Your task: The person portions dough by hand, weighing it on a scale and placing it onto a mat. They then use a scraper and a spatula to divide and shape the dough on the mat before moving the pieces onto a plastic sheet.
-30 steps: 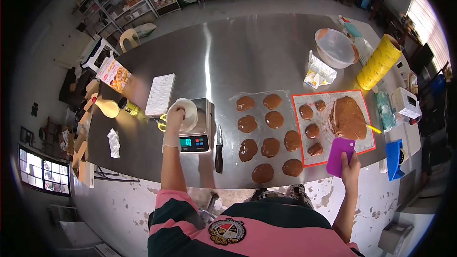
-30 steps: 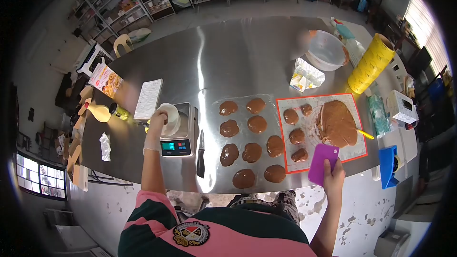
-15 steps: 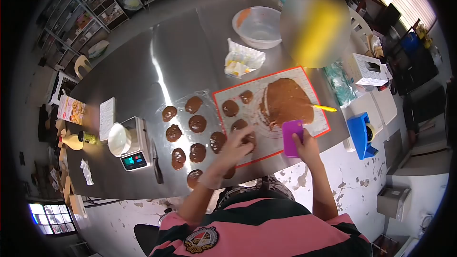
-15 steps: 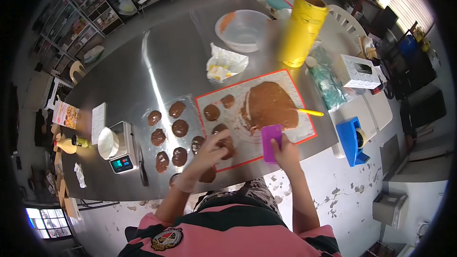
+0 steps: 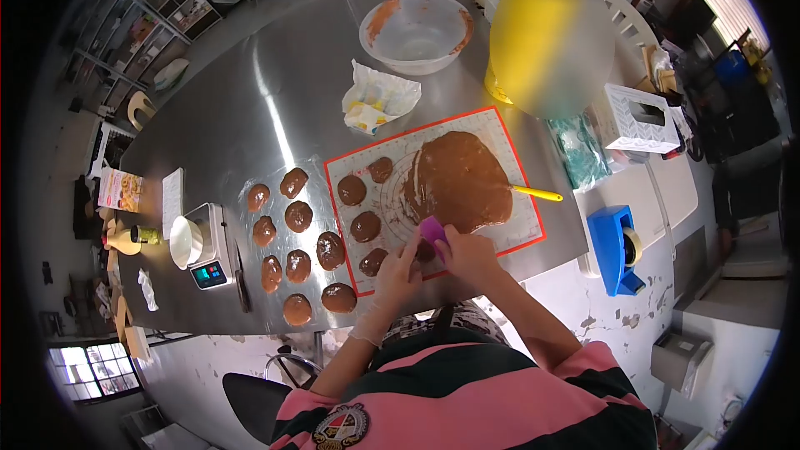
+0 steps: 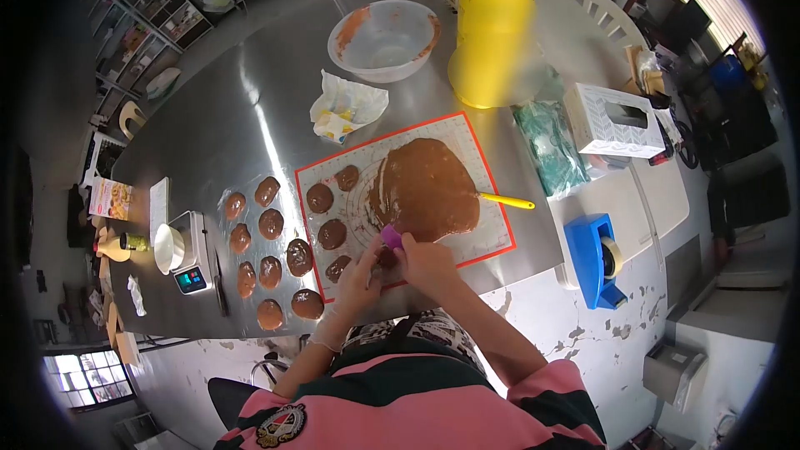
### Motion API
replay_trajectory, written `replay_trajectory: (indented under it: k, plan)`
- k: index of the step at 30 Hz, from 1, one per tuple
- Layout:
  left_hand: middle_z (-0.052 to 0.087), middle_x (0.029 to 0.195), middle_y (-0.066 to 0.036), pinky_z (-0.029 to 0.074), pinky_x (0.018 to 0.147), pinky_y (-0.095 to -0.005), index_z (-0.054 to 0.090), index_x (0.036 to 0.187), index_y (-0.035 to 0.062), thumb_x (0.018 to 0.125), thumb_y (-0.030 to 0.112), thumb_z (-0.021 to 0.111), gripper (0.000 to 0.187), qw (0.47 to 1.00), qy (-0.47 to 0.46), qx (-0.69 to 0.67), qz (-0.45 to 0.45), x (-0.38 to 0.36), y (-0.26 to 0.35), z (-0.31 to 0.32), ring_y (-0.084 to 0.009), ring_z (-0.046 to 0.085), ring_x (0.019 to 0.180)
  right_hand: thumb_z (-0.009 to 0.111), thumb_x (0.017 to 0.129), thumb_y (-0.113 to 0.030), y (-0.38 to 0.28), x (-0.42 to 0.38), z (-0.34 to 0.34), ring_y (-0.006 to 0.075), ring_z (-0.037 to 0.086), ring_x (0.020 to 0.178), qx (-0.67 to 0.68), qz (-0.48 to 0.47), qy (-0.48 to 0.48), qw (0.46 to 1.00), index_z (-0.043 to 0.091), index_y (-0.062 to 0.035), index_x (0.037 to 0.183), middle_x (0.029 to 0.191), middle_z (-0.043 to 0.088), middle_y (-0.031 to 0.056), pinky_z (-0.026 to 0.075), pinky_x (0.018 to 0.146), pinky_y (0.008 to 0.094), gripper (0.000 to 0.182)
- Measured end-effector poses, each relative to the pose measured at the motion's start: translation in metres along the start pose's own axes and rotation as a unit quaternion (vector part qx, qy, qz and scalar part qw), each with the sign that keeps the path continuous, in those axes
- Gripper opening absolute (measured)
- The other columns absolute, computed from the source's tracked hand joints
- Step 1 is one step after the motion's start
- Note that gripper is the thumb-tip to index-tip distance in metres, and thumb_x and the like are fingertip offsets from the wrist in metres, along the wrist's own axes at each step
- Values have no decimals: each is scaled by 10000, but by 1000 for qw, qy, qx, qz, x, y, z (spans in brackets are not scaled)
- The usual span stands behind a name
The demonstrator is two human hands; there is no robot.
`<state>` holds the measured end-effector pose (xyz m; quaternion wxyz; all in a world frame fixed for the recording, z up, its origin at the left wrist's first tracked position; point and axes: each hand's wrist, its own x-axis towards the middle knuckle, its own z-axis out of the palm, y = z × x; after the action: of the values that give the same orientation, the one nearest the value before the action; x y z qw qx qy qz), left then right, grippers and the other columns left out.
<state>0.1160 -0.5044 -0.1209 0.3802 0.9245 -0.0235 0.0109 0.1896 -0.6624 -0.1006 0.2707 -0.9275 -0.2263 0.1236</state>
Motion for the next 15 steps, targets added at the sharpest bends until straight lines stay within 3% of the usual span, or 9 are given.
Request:
replay_trajectory:
  k: [2,4,8,10,15]
  plan:
    - [557,1019,-179,440,759,-408,317,1339,111,650,13,547,733,999,25,35,-26,-1,4,2,-355,540,844,461,862,-295,6,3,9,350,574,554,6,-25,-15,1000,462,-55,868,594,574,165,433,506,468,240]
    - [540,1027,-187,436,761,-422,282,1345,72,617,57,618,801,986,121,109,27,-1,7,2,-375,527,866,462,861,-291,7,6,10,348,576,555,0,-28,-26,999,466,-54,866,593,575,162,436,507,466,237]
    - [523,1032,-217,433,756,-439,222,1356,44,597,80,671,883,993,94,76,18,5,4,11,-391,525,873,508,821,-226,5,12,10,339,589,559,-12,-55,-36,998,503,-34,856,599,587,161,453,507,449,196]
    - [522,1000,-234,430,757,-445,161,1364,24,595,93,695,938,996,26,24,-88,6,-2,26,-396,520,889,511,816,-221,0,17,11,337,593,563,-15,-58,-45,997,507,-33,845,601,588,164,457,511,446,191]
    - [539,957,-226,440,736,-445,189,1344,11,606,86,702,902,991,56,27,-122,4,-5,41,-395,533,866,515,807,-218,-4,31,16,337,600,570,-38,-58,-45,997,511,-31,818,606,590,169,465,521,446,187]
